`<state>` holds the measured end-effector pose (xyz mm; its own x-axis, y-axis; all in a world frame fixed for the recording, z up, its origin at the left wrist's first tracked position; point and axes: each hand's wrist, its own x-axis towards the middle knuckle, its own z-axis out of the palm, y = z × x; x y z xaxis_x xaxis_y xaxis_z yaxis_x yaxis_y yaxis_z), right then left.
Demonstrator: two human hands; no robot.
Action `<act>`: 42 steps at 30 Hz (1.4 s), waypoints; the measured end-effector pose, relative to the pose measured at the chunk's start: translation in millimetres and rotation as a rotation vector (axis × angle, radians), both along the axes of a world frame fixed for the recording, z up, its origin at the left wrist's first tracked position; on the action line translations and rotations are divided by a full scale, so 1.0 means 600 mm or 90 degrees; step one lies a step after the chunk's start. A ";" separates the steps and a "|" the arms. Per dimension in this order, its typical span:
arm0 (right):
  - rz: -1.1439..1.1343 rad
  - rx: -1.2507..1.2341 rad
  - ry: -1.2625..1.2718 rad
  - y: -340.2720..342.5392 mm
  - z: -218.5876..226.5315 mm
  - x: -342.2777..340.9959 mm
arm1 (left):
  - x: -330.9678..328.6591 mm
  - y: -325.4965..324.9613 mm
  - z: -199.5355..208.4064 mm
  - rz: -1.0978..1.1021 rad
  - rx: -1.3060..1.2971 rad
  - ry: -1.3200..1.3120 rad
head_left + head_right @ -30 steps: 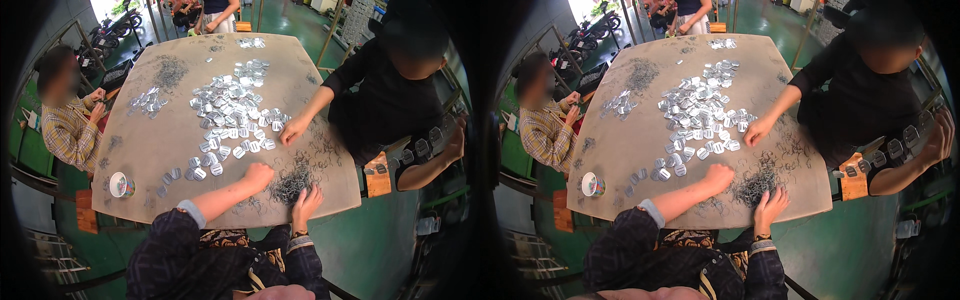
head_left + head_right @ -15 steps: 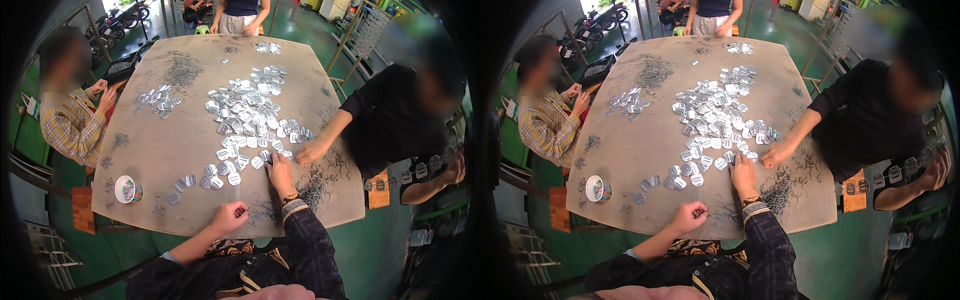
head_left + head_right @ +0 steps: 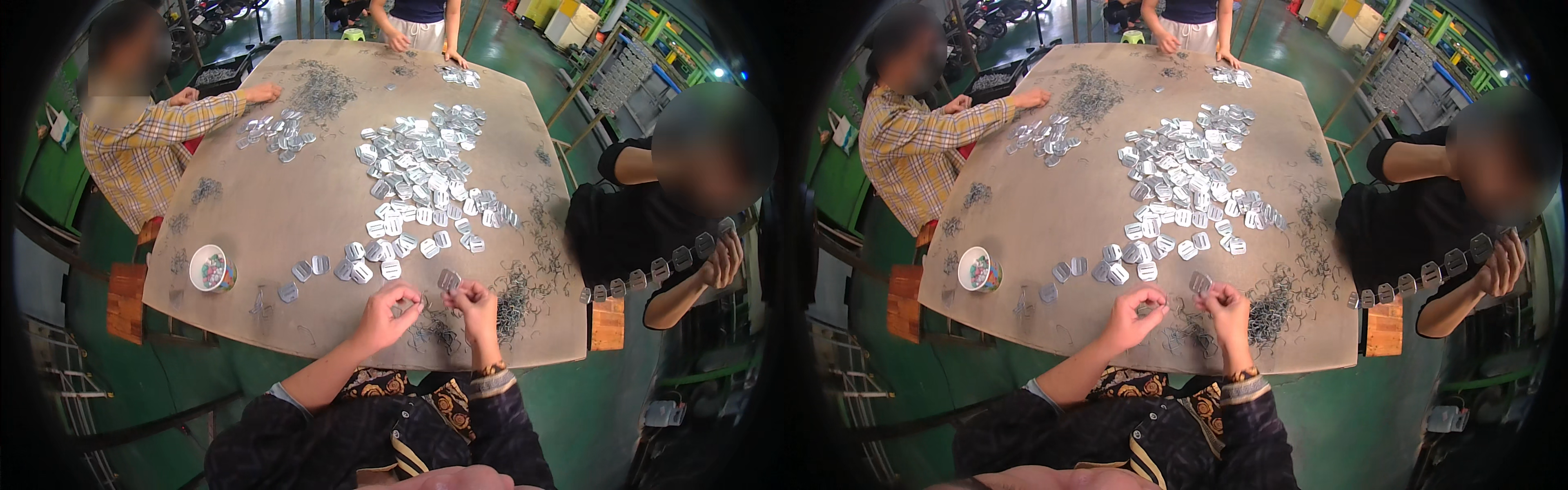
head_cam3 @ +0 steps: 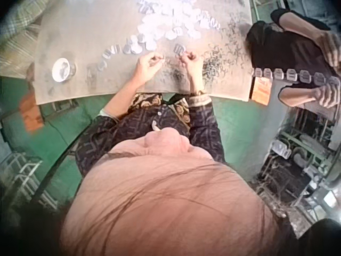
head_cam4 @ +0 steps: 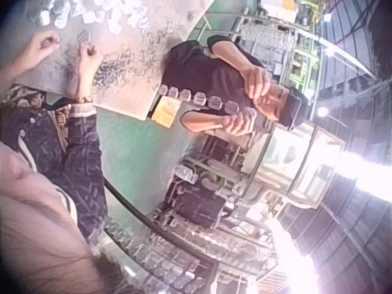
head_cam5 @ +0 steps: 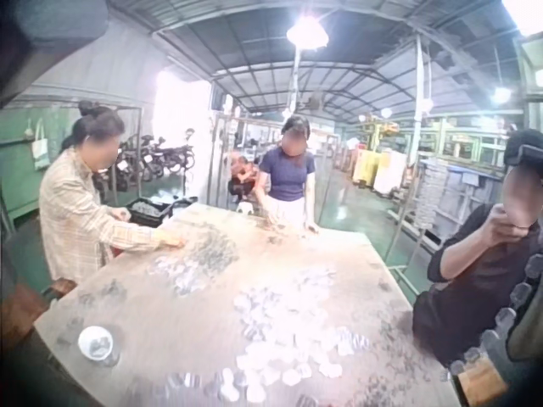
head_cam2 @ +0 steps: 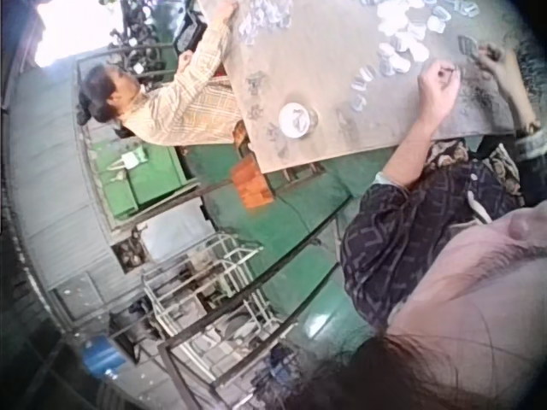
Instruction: The person sits at a table and repeatedly picks up small metal tags and wire loops, threading the loops through the tags to form a chain. The person occasionally lifts the assembled chain to inspect it before continuing the assembly process.
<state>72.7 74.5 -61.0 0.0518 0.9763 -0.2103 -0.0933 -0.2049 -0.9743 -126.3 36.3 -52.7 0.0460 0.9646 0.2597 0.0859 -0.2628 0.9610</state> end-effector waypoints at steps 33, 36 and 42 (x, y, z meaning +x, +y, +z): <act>0.145 0.278 -0.811 0.157 -0.096 -0.069 | -0.003 -0.035 -0.022 -0.096 -0.061 0.015; 0.177 0.280 -0.898 0.164 -0.098 -0.066 | -0.004 -0.036 -0.020 -0.086 -0.077 0.026; 0.098 0.191 -0.910 0.171 -0.073 -0.087 | 0.011 -0.029 -0.010 -0.118 -0.061 0.025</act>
